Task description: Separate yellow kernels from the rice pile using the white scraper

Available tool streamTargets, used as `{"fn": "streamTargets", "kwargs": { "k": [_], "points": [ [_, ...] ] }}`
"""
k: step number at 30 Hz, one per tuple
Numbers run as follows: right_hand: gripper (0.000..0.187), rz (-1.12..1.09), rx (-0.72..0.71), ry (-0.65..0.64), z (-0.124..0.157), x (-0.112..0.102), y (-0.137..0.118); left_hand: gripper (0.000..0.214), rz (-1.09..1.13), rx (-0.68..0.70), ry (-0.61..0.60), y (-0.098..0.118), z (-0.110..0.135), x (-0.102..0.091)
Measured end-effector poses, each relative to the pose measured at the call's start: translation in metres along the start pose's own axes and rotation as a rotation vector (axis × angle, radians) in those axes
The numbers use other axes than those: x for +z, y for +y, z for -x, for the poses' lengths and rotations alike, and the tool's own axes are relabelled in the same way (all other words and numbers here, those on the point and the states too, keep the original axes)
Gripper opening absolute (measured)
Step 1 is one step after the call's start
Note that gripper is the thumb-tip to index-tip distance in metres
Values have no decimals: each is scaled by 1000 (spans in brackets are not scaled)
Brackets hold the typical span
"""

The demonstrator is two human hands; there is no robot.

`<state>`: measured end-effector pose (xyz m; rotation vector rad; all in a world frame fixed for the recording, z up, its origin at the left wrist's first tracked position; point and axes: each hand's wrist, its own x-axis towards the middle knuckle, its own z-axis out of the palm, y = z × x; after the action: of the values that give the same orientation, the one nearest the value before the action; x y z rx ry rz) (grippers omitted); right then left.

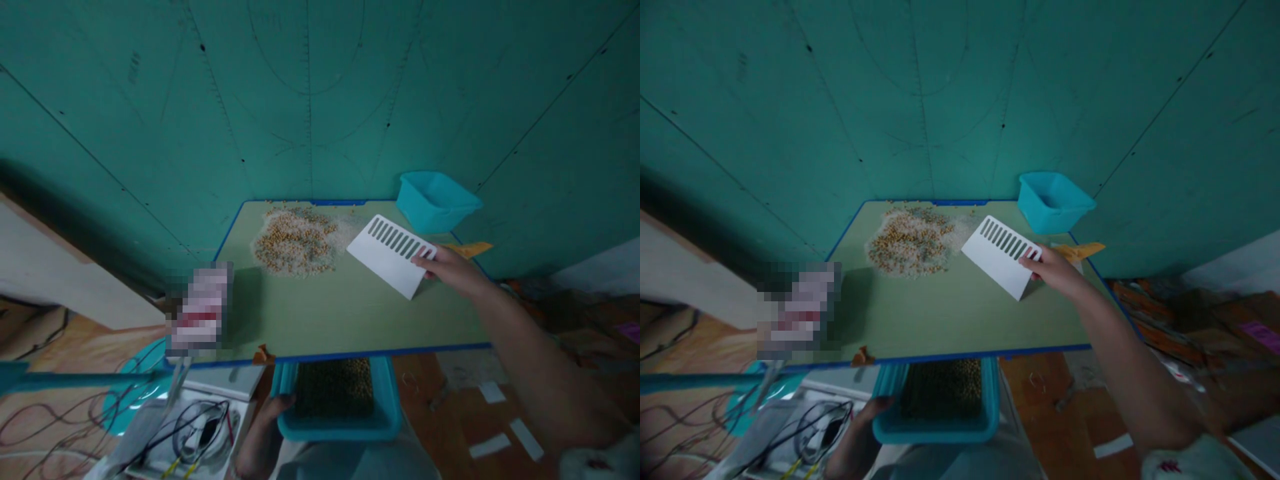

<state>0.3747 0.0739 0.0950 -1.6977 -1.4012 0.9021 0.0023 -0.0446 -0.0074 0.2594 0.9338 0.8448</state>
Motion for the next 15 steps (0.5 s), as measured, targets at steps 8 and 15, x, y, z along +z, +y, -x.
{"fn": "streamTargets", "kwargs": {
  "k": [8,15],
  "points": [
    [29,-269,-161,234,-33,-1,-30,28,1,-1,6,-2,-4,-4],
    [31,-550,-254,334,-62,25,-8,22,-67,15,29,-4,2,-2]
  ]
}}
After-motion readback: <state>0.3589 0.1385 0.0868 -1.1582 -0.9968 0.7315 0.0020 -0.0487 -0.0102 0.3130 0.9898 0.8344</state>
